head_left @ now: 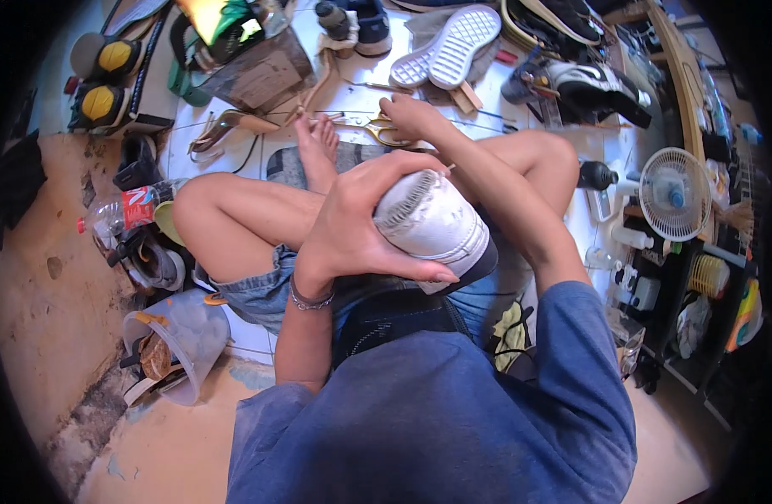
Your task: Repairing a white sneaker by trimming excess material with scissors and inspecting the sole.
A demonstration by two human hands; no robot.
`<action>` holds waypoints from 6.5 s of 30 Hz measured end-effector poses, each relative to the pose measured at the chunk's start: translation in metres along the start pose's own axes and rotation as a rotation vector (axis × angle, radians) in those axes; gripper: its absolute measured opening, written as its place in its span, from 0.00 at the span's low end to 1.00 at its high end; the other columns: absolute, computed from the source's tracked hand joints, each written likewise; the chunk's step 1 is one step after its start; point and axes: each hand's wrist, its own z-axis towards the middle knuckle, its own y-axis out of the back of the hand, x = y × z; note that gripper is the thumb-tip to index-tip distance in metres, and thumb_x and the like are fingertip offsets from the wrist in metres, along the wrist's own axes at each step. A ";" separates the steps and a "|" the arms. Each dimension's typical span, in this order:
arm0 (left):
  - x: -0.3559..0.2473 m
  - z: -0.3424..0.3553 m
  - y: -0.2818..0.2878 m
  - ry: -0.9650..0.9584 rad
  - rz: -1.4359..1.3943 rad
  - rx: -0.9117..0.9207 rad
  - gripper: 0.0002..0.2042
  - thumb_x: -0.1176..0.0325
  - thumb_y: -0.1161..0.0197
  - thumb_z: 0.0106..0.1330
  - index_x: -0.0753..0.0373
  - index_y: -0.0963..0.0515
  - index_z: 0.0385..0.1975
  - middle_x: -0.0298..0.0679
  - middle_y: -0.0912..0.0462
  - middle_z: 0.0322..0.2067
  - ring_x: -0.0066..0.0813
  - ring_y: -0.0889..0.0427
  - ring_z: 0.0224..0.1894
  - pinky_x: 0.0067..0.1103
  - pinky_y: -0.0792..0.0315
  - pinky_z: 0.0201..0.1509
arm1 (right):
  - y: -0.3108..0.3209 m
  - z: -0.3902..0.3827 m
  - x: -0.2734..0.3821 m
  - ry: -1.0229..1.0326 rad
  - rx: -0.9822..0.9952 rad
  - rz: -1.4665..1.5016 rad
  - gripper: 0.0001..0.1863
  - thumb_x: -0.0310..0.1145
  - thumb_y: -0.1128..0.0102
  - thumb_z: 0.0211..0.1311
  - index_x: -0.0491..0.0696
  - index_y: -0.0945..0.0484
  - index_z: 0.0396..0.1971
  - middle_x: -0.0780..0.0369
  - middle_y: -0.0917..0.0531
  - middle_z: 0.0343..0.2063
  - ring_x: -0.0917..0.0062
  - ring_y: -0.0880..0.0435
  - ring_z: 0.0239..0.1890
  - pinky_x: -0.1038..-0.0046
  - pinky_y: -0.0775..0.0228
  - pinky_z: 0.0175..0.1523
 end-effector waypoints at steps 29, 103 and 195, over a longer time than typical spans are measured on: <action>0.002 -0.007 -0.005 -0.009 0.186 -0.100 0.38 0.48 0.16 0.38 0.62 0.22 0.49 0.40 0.16 0.43 0.38 0.17 0.46 0.30 0.28 0.53 | 0.191 -0.362 0.083 0.075 0.216 1.066 0.45 0.73 0.26 0.35 0.44 0.28 0.36 0.66 0.26 0.27 0.76 0.27 0.27 0.72 0.35 0.32; 0.004 -0.019 -0.041 -0.036 0.274 0.318 0.36 0.51 0.16 0.33 0.59 0.19 0.46 0.34 0.15 0.40 0.35 0.19 0.39 0.29 0.31 0.46 | 0.081 -0.332 0.143 0.026 -0.216 1.392 0.31 0.58 0.21 0.47 0.47 0.28 0.20 0.71 0.25 0.17 0.83 0.28 0.17 0.77 0.39 0.24; 0.023 -0.049 -0.019 -0.052 -0.190 0.092 0.55 0.51 0.10 0.30 0.67 0.37 0.59 0.42 0.20 0.39 0.30 0.17 0.42 0.23 0.23 0.49 | 0.159 -0.221 0.049 -0.166 -0.713 0.936 0.37 0.62 0.35 0.59 0.43 0.22 0.54 0.61 0.16 0.35 0.74 0.19 0.28 0.70 0.26 0.36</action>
